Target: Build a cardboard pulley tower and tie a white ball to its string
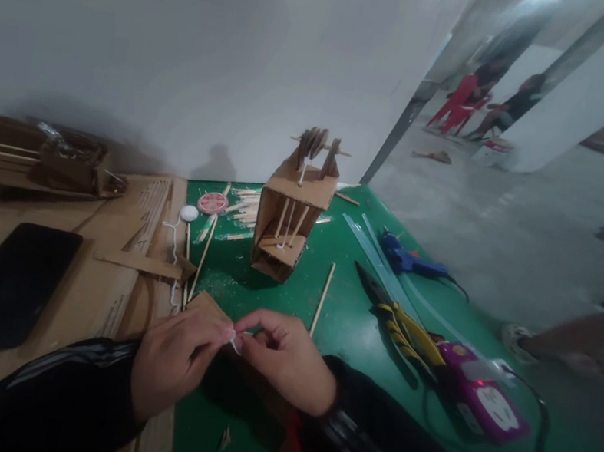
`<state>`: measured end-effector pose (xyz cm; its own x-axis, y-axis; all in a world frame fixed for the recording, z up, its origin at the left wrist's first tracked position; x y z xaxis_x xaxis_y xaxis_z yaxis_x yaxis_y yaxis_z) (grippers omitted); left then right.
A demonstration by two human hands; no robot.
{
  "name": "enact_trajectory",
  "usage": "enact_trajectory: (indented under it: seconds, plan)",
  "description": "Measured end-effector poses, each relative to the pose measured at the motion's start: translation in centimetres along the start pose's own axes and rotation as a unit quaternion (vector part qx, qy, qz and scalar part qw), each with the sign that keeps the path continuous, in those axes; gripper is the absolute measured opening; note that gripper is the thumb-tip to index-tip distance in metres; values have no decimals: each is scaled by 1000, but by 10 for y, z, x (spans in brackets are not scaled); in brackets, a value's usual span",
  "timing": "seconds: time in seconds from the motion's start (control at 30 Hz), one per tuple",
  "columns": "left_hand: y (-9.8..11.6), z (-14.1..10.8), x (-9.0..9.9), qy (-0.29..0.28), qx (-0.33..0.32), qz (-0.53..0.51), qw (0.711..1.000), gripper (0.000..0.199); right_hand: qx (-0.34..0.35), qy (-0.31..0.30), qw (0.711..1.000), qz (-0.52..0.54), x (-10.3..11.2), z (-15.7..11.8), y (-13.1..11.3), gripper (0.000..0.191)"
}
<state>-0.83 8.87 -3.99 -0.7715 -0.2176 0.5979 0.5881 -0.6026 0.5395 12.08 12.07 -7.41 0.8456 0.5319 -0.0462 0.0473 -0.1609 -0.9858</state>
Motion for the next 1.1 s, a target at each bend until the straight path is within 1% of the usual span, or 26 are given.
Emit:
enact_trajectory:
  seconds: [0.13, 0.3, 0.43, 0.67, 0.83, 1.1]
  plan:
    - [0, -1, 0, 7, -16, -4, 1000, 16, 29, 6, 999, -23, 2, 1, -2, 28]
    - [1, 1, 1, 13, -12, 15, 1000, 12, 57, 23, 997, -51, 6, 1, -2, 20]
    - [2, 2, 2, 11, -13, 20, 1000, 11, 72, 28, 995, -58, 8, 2, -4, 21]
    - [4, 4, 1, -13, -16, 2, 1000, 16, 71, 48, 994, -62, 10, 1, -5, 21]
    - [2, 4, 2, -14, 0, -11, 1000, 16, 64, 50, 995, -51, 10, 1, -5, 20]
    - [-3, -2, -2, -32, 18, 37, 999, 13, 60, 77, 993, -73, 14, 1, -6, 15]
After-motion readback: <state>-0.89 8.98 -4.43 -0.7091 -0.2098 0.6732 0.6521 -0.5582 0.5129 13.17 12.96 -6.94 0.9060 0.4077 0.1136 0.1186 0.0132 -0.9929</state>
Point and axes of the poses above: each hand's wrist, its own z-axis towards the middle knuckle, its own x-axis out of the back of the hand, y = z × x, the point moved 7 cm from there along z, towards the middle knuckle, and after that the axes turned 1 degree about x, right-handed, at the moved point
